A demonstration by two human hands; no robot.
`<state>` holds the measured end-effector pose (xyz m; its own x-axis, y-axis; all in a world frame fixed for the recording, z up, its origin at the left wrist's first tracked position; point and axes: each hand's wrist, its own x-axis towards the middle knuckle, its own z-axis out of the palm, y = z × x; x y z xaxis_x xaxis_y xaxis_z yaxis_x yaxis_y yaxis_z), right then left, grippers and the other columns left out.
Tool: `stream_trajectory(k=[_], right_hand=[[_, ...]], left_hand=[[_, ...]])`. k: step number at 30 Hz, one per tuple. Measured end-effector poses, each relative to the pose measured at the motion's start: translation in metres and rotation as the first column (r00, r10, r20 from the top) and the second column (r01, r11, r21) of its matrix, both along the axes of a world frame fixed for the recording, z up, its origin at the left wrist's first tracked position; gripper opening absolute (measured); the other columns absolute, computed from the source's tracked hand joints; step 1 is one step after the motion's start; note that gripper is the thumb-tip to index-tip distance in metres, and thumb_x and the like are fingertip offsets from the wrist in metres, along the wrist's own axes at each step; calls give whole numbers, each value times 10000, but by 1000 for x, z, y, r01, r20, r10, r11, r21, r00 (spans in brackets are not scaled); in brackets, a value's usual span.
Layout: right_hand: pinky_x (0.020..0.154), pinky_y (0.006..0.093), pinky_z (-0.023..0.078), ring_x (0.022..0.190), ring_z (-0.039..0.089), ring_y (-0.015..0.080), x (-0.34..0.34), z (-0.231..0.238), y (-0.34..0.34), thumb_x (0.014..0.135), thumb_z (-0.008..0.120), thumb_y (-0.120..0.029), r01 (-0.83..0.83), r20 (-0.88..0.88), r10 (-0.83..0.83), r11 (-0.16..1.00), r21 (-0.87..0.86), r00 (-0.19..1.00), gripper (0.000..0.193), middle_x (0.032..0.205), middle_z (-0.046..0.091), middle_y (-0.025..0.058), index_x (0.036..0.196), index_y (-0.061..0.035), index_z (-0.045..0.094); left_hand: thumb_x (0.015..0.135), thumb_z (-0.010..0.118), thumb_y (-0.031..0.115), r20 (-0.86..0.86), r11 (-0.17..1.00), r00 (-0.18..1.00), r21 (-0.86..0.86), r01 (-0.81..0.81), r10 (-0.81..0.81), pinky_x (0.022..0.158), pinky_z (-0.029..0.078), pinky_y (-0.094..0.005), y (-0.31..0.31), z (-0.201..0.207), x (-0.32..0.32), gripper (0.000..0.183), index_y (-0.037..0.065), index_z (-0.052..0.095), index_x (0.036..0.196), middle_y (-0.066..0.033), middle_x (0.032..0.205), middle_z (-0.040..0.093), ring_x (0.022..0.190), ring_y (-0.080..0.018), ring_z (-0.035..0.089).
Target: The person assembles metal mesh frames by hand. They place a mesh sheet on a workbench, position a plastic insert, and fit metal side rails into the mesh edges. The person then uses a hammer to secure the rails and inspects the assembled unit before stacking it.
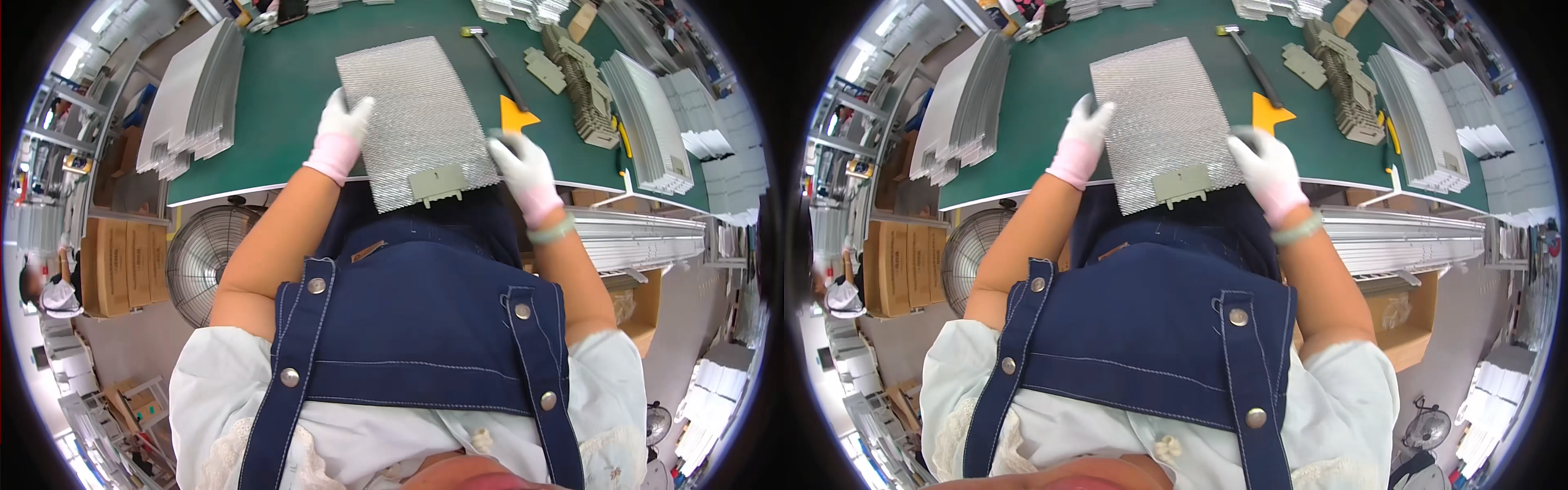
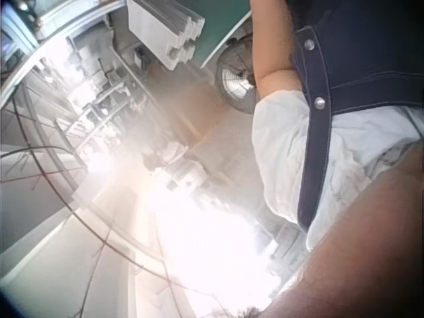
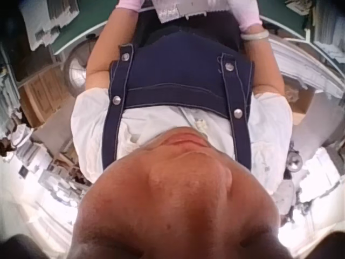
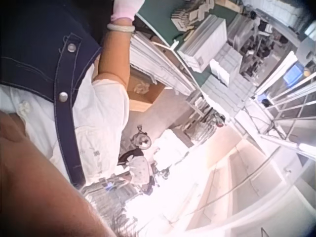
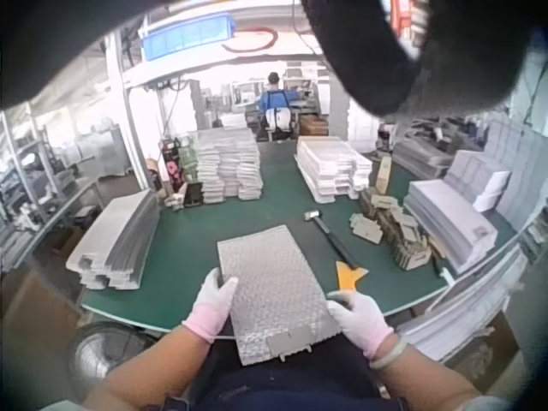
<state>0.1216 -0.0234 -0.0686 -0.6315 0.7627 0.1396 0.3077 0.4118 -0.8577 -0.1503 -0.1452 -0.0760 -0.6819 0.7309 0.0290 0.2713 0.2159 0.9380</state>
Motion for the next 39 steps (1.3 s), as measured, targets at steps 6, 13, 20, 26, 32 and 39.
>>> stream_trajectory(k=[6,13,20,26,32,39], right_hand=[[1004,451,447,1176,564,369,-89,-25,40,908,575,-418,-9,437,-137,949,315,889,518,1245,591,208,1242,-23,594],[937,455,486,1075,604,348,-89,-29,42,915,536,-428,-33,472,-199,898,439,859,470,1164,612,167,1151,-35,640],[897,441,462,1071,549,312,-74,-12,18,823,630,-440,23,429,-321,822,569,844,427,1184,549,162,1053,-83,675],[922,447,469,1028,612,336,97,-42,48,810,693,-228,664,-341,-570,630,403,748,351,1022,655,170,1097,-29,656],[963,403,482,1095,635,384,262,-132,75,836,690,-457,998,604,-797,20,65,-24,612,1175,645,268,1183,44,628],[921,413,501,1063,657,320,314,-190,104,906,535,-359,618,906,-319,781,85,279,414,1114,671,240,1072,-15,693]], left_hand=[[965,564,312,590,970,802,237,-60,-94,1067,382,-380,32,-34,-67,522,-13,467,1362,-218,1358,527,1243,-287,518],[986,524,257,353,983,928,174,63,-122,1063,411,-399,19,9,-49,467,-20,466,1358,-239,1378,494,1248,-319,514],[890,581,507,-865,903,293,-429,-6,-408,1104,312,-516,41,-31,-19,736,24,424,1422,-263,1455,410,1342,-425,381],[932,511,483,-807,847,287,-530,31,-515,1121,252,-567,71,-56,-39,710,41,368,1468,-260,1481,385,1365,-443,351],[929,533,459,-762,776,221,-629,-32,-609,1127,268,-532,83,-32,-36,687,18,411,1442,-287,1474,379,1362,-442,356],[1007,493,296,-594,940,731,-160,301,-336,1153,269,-432,50,12,0,565,-71,389,1424,-250,1476,399,1390,-361,364]])
